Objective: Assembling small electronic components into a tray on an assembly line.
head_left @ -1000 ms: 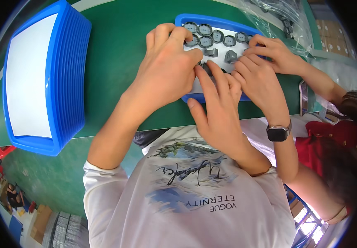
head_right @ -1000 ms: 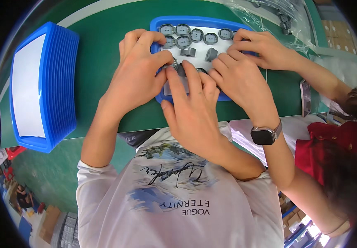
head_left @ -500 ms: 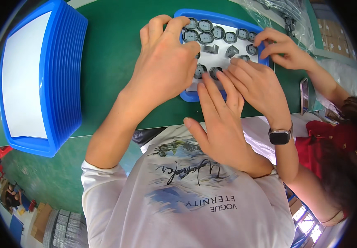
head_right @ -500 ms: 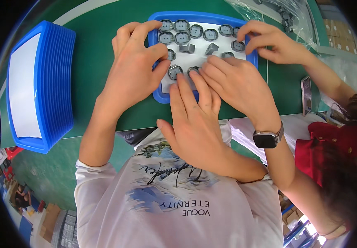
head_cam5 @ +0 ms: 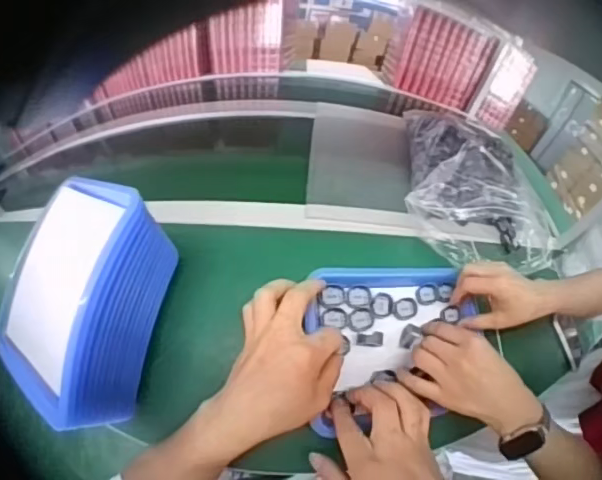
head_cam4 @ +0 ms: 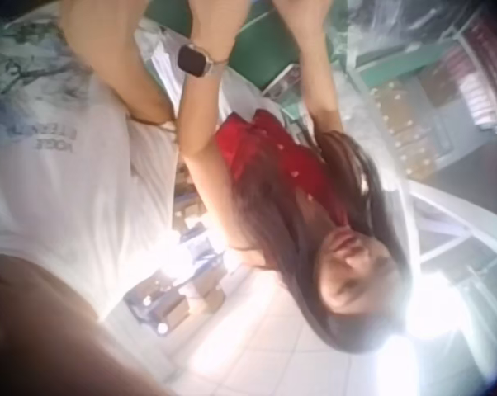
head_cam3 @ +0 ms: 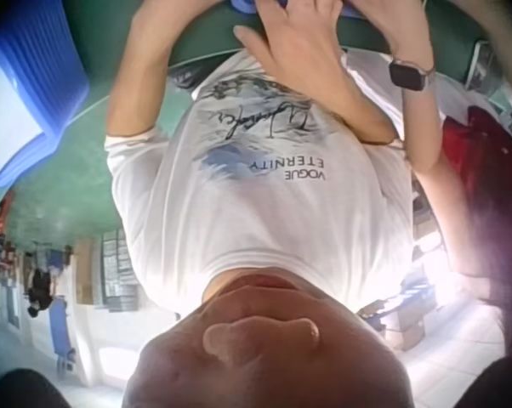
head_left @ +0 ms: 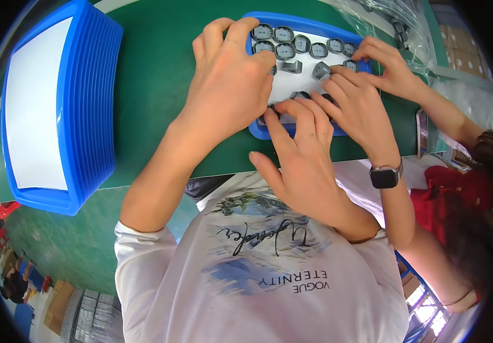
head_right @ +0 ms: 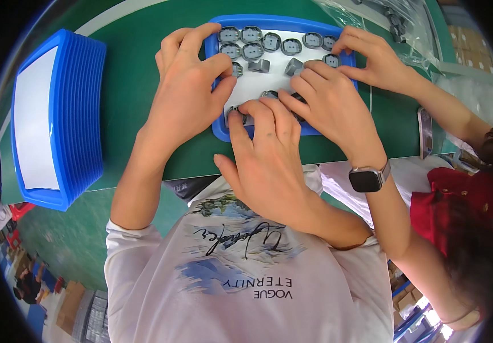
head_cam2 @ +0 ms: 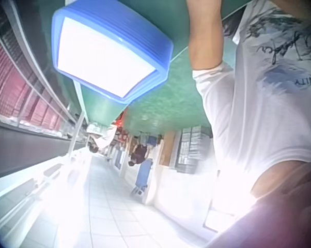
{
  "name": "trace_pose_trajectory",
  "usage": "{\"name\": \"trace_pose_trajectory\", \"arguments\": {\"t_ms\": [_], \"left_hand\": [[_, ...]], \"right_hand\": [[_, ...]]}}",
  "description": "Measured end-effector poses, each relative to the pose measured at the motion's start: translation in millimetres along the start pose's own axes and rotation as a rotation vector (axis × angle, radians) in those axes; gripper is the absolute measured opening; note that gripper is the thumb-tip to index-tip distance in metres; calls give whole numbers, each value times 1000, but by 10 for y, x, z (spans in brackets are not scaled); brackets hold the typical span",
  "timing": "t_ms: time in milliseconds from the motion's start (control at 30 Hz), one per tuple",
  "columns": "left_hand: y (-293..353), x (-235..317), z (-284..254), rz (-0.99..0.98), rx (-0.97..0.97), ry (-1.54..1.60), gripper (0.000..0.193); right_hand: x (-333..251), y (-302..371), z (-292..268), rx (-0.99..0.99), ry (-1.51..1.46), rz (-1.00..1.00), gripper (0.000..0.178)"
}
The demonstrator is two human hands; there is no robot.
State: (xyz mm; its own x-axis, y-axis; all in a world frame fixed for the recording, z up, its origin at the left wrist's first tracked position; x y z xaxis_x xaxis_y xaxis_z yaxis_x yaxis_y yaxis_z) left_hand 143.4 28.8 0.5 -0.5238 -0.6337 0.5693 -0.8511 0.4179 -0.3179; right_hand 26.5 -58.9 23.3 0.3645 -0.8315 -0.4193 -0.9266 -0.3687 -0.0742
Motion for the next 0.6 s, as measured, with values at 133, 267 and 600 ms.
{"name": "trace_pose_trajectory", "arguments": {"t_ms": [133,267,600], "left_hand": [[-6,-15,13,-10,16,-3,10],[-6,-28,11,-23,18,-17,11],[-1,-14,-326,48,-191,94,22]], "right_hand": [[23,-18,25,32,34,-1,60],[45,-3,65,30,59,36,63],[6,-10,-111,194,-157,-55,50]]}}
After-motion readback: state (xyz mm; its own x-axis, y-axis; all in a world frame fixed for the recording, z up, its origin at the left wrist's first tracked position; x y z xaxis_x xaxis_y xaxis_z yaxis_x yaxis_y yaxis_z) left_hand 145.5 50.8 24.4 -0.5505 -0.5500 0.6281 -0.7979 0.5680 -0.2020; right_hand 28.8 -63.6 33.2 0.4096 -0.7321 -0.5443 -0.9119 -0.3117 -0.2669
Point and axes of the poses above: each hand's wrist, its own y-axis away from the middle knuckle, its own z-axis out of the palm, x = y × z, the point moved 5 cm from there along -y, towards the middle knuckle, and after that the axes turned 13 degrees about -z, right-handed, at the moved point
